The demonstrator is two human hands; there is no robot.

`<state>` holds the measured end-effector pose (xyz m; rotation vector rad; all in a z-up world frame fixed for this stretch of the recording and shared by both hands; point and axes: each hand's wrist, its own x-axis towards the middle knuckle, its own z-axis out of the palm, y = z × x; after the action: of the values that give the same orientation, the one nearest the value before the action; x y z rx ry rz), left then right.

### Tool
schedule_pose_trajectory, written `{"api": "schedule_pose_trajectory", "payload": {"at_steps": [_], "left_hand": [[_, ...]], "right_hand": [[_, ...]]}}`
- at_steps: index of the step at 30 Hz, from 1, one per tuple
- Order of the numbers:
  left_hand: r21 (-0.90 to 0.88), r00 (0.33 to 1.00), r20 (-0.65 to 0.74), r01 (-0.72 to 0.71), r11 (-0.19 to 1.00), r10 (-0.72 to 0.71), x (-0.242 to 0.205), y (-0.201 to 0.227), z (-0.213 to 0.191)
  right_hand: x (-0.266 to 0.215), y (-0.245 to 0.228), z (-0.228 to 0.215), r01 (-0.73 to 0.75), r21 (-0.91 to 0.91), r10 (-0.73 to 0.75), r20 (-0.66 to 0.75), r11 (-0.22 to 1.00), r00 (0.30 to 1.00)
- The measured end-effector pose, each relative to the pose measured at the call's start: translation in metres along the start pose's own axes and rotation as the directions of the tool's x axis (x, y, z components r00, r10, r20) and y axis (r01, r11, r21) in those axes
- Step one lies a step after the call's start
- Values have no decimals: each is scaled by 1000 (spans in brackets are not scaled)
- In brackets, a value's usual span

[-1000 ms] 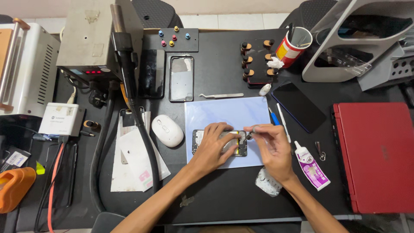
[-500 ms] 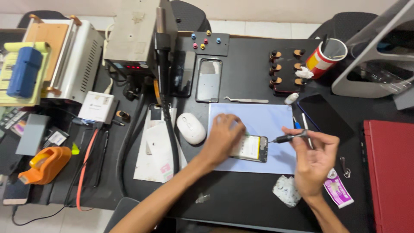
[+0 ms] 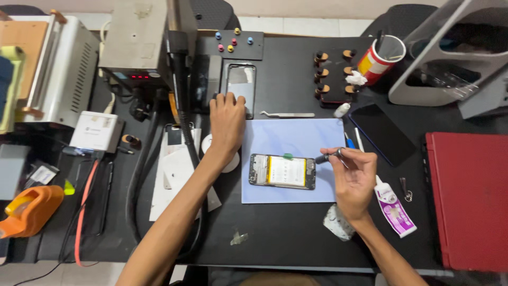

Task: The person disassembles a smartphone by removing the back cover and using a screwdriver to unscrew internal components. They then reassemble the phone by screwing the parts back together and replacing the back cover.

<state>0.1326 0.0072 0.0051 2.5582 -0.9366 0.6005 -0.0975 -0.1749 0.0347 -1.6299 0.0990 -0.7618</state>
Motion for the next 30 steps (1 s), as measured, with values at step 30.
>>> {"api": "schedule_pose_trajectory", "payload": {"at_steps": [30], "left_hand": [[-530,875,201,-281,800,441,-88,79,-36]], "right_hand": [[25,20,3,217,-382,-173,147,898,974]]}}
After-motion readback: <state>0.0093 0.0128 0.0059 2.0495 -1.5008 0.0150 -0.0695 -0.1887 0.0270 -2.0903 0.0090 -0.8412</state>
